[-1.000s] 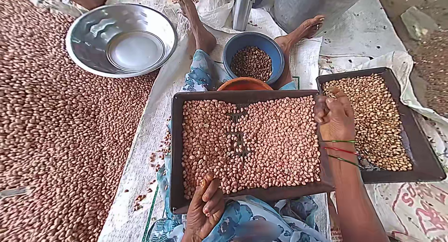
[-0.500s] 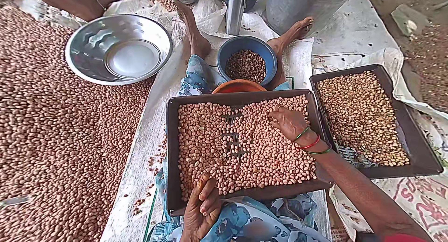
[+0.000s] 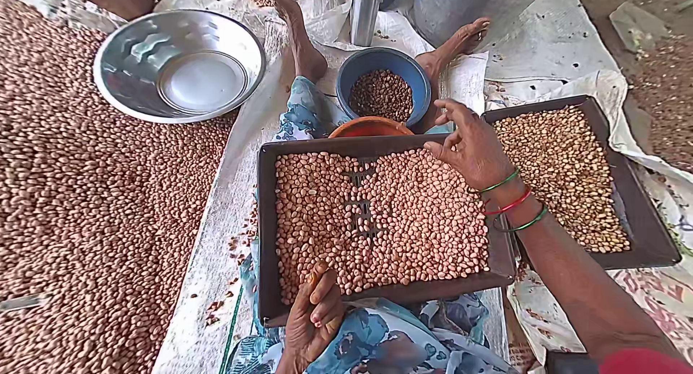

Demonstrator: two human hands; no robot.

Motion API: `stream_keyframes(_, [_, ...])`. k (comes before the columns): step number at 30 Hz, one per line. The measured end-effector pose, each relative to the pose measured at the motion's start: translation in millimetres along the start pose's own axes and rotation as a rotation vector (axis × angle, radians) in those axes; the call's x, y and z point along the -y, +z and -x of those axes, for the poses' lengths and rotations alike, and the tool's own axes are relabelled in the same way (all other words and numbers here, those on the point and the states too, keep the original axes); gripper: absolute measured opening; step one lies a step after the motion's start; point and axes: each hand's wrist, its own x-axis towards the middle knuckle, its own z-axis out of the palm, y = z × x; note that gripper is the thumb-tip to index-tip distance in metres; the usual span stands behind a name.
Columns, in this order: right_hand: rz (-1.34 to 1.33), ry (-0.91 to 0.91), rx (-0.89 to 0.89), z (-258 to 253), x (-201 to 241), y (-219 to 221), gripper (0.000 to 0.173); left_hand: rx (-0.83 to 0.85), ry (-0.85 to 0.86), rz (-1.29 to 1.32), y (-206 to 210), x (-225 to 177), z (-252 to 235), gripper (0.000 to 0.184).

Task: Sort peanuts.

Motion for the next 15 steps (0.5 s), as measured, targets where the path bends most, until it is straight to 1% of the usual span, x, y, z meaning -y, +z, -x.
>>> stream_keyframes(1, [-0.009,-0.014,-0.017,-3,2,-3,0.055,0.006,0.002,0.003,0,-1,2,0.017])
stream_keyframes(2, [-0.061,-0.098,0.014,3,5,3,0.051,0.015,0.001,0.007,0,-3,4,0.017])
stream_keyframes(3, [-0.151,-0.210,0.094,17,11,17,0.042,0.021,0.004,0.012,1,-5,7,0.018])
stream_keyframes(4, [-0.236,-0.318,0.217,32,17,38,0.037,0.027,0.014,0.009,3,-7,9,0.017])
stream_keyframes(6, [-0.310,-0.486,0.556,66,33,81,0.034,0.029,0.046,-0.001,4,-9,14,0.015])
stream_keyframes(7, [-0.280,-0.566,0.641,83,36,100,0.029,0.029,0.062,-0.017,5,-10,16,0.016])
stream_keyframes(8, [-0.219,-0.634,0.649,96,32,115,0.022,0.031,0.071,-0.041,6,-10,19,0.016])
stream_keyframes(9, [-0.180,-0.639,0.654,100,25,120,0.018,0.028,0.074,-0.065,7,-11,22,0.016])
stream_keyframes(10, [-0.118,-0.595,0.662,96,15,115,0.016,0.024,0.068,-0.093,8,-12,26,0.016])
stream_keyframes(11, [-0.039,-0.502,0.670,86,5,103,0.020,0.011,0.058,-0.120,9,-12,28,0.016])
stream_keyframes(12, [0.079,-0.404,0.634,76,-5,89,0.023,0.005,0.042,-0.139,10,-12,31,0.016])
stream_keyframes(13, [0.193,-0.313,0.542,69,-12,75,0.026,0.005,0.020,-0.160,10,-11,33,0.016])
stream_keyframes(14, [0.287,-0.262,0.407,65,-18,65,0.029,0.011,0.000,-0.181,9,-10,35,0.015])
stream_keyframes(15, [0.354,-0.249,0.287,65,-20,58,0.032,0.014,-0.013,-0.195,7,-8,37,0.015])
